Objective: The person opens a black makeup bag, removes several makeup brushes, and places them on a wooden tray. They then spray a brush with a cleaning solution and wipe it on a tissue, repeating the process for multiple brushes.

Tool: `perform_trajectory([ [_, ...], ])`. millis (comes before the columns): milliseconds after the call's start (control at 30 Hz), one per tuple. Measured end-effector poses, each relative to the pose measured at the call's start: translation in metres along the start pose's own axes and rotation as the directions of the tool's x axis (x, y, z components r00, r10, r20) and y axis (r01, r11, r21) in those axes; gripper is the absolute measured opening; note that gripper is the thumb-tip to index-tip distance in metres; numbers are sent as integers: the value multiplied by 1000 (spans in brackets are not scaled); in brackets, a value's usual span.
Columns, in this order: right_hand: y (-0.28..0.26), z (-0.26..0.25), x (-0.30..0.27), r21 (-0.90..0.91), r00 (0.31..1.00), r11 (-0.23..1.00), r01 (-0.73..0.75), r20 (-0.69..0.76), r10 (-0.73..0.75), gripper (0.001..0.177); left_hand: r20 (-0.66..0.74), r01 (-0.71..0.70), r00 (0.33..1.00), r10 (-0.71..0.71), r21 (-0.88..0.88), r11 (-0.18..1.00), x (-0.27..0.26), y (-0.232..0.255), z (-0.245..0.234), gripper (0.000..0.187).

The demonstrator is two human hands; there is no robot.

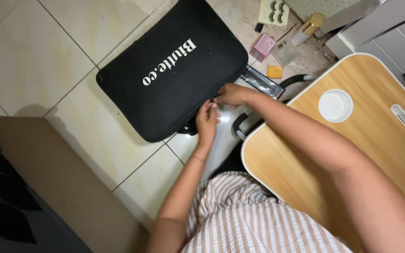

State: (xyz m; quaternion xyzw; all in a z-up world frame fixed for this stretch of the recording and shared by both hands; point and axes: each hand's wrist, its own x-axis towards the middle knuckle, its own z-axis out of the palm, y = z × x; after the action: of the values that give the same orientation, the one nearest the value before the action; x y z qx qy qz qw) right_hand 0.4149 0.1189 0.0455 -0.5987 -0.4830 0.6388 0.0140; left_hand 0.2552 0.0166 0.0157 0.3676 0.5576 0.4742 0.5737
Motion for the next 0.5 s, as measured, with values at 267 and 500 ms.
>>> perform_trajectory([
  [267, 2, 9, 2, 57, 983, 998, 31, -180, -20, 23, -290, -66, 956, 46, -60, 996, 9, -23, 38, 23],
  [500, -24, 3, -33, -754, 935, 656, 24, -216, -282, 20, -72, -279, 937, 341, 433, 857, -18, 32, -26, 19],
])
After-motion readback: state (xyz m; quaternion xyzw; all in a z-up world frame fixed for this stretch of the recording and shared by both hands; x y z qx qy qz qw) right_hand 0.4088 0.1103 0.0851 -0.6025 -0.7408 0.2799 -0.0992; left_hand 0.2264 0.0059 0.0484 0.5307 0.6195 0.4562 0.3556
